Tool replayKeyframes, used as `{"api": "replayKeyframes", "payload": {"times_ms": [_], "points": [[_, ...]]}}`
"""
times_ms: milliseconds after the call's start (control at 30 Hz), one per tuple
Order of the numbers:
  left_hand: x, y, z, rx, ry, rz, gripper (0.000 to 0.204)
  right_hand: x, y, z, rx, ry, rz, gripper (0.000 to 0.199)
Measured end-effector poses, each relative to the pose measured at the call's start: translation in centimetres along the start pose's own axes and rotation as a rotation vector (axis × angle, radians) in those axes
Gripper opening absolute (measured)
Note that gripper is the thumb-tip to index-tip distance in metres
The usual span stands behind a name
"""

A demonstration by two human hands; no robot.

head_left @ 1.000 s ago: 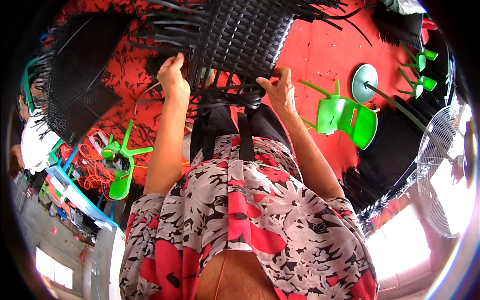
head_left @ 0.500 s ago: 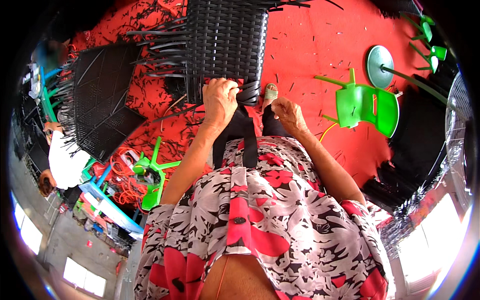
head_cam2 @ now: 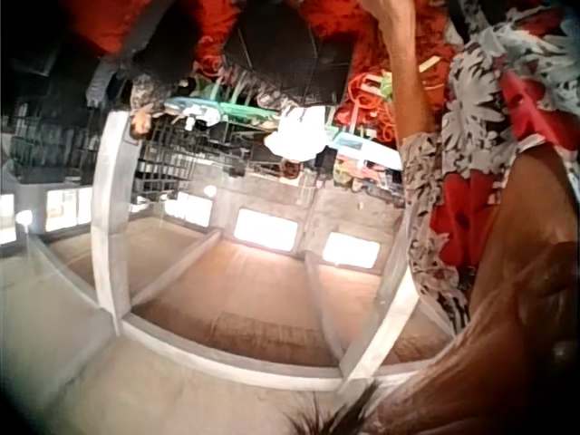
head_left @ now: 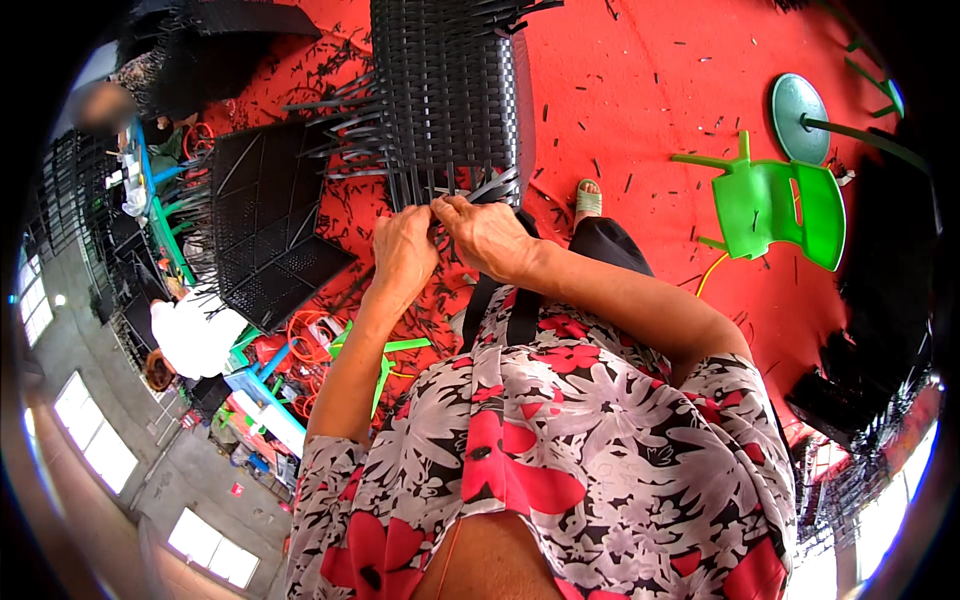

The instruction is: The person weaves black synthetic strips through a structural frame to create a furniture panel by hand, threading and pulling individual strips through the existing weave.

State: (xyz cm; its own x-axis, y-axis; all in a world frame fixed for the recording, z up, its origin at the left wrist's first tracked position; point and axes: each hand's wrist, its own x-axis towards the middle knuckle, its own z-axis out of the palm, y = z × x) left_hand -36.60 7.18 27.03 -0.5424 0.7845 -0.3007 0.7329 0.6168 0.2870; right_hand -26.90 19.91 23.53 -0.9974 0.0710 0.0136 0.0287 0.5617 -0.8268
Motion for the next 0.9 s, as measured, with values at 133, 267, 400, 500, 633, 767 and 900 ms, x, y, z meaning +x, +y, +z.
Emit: {"api": "replayKeyframes", "payload": {"times_ms": [133, 267, 400, 500, 633, 767, 900], "points": [[-1.5, -0.9, -1.1, -0.059, 0.140, 0.065, 0.008, 1.4, 0.5, 2.0, 0.084, 0.060, -0.014, 0.018], [-3.1, -1.7, -2.2, -0.429, 0.034, -0.126, 0.008, -0.2, 1.0, -0.1, 0.147, 0.153, -0.053, 0.007], [-5.1, -0.7, -3.2, -0.552, -0.162, -0.345, 0.010, -3.6, 2.1, -3.7, 0.132, 0.140, -0.034, 0.007], [-5.6, 1.6, -2.0, -0.444, -0.070, -0.165, 0.011, -6.1, 2.4, -7.5, -0.115, 0.017, 0.008, 0.009], [-4.3, 5.6, 0.3, -0.368, -0.102, -0.041, 0.011, -5.8, -1.1, -9.0, -0.243, 0.091, -0.249, 0.041], [-3.1, 6.0, 0.6, -0.728, -0.132, -0.047, 0.014, -5.1, -3.7, -5.3, 0.135, 0.026, 0.008, 0.058], [-4.3, 5.0, 2.2, -0.581, -0.351, -0.049, 0.017, -6.3, -2.3, -5.2, 0.079, -0.066, -0.040, 0.050]]}}
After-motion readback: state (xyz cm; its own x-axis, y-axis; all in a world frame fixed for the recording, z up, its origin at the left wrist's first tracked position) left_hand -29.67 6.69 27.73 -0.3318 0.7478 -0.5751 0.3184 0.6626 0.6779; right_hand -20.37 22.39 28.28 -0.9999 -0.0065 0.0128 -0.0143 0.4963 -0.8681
